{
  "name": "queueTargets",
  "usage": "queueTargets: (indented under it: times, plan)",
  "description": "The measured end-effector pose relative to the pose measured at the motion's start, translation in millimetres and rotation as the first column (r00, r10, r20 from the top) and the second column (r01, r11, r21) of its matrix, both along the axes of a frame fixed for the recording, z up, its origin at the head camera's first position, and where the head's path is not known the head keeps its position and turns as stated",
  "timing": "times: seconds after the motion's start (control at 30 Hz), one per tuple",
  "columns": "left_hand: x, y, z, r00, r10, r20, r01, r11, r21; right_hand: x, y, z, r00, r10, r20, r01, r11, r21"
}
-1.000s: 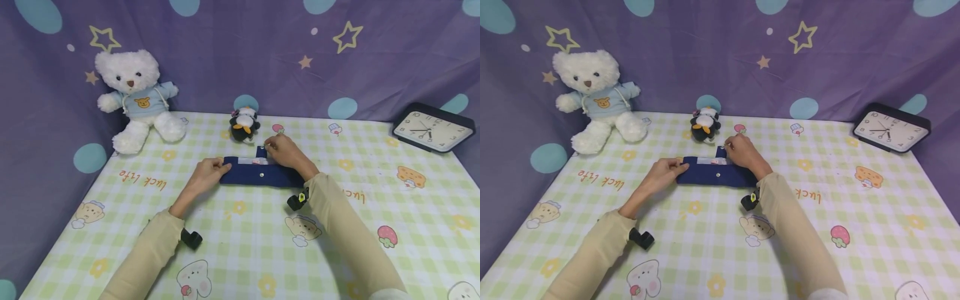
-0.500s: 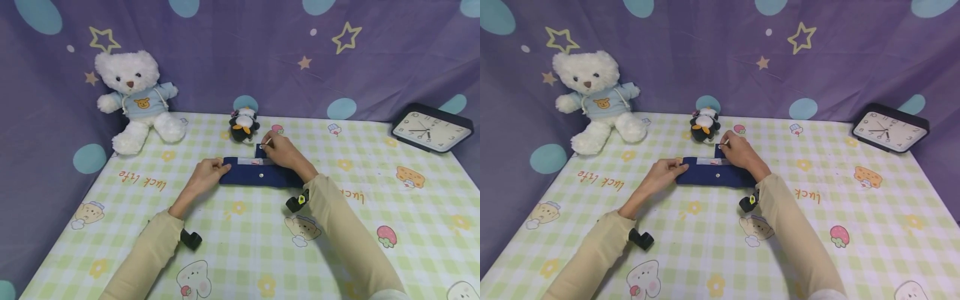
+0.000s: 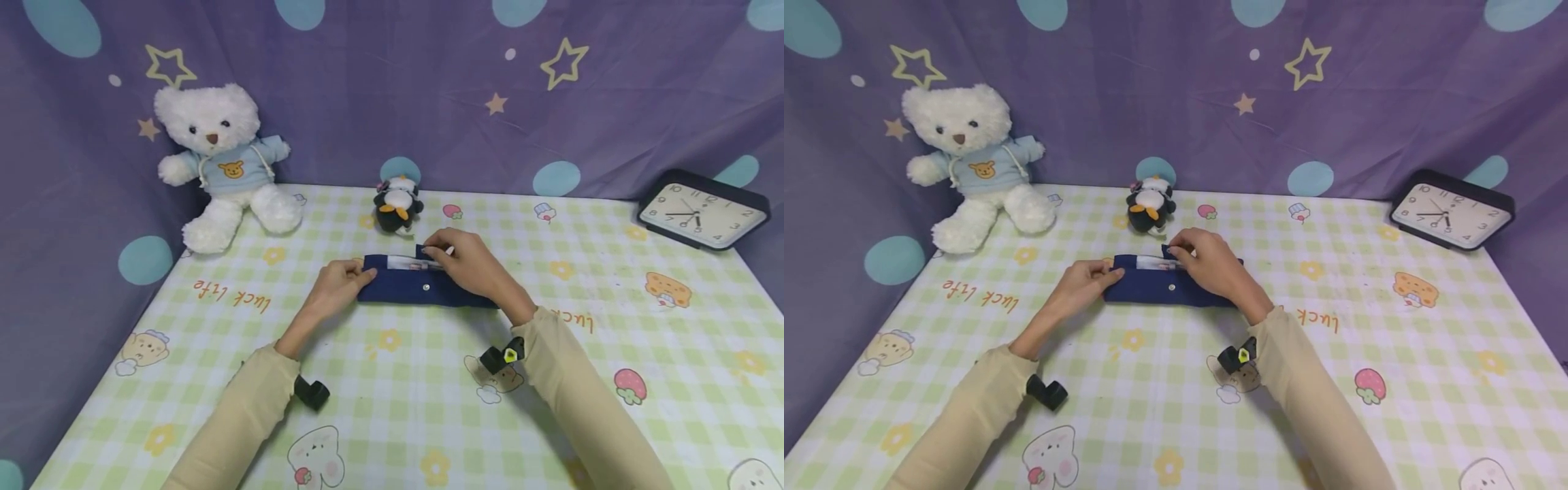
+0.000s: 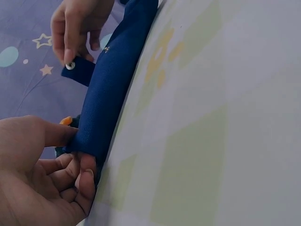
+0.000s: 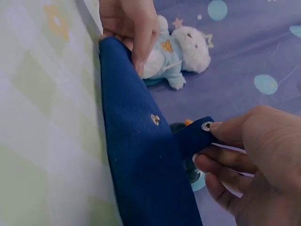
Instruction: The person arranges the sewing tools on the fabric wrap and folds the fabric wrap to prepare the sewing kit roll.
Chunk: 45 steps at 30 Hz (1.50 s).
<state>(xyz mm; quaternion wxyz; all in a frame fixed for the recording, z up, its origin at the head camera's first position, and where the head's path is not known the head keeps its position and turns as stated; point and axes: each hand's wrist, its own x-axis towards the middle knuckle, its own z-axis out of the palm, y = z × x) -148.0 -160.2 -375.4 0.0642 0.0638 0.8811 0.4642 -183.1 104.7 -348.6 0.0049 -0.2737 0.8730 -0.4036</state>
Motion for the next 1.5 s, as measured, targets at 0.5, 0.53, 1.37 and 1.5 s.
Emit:
queueTargets:
  times: [0.5,0.53,1.37,1.5]
  plan:
    - [0.7,3.3,1.8,0.999,0.040,0.004,-0.040,0.999,-0.028,30.9,5,-20.8,0.906,0.123,-0.405,-0.111,0.992,0.055]
    - [0.5,3.2,1.7,0.999,0.042,0.002,-0.042,0.999,-0.029,31.5,5,-22.6,0.893,0.132,-0.430,-0.117,0.991,0.060]
    - [-3.0,4.2,2.6,0.999,0.037,0.009,-0.037,0.998,-0.051,44.2,14,-38.6,0.749,0.273,-0.603,-0.136,0.955,0.263]
    - [-3.6,3.4,3.6,0.999,0.034,0.015,-0.033,0.998,-0.056,49.3,14,-37.2,0.670,0.339,-0.661,-0.042,0.905,0.422]
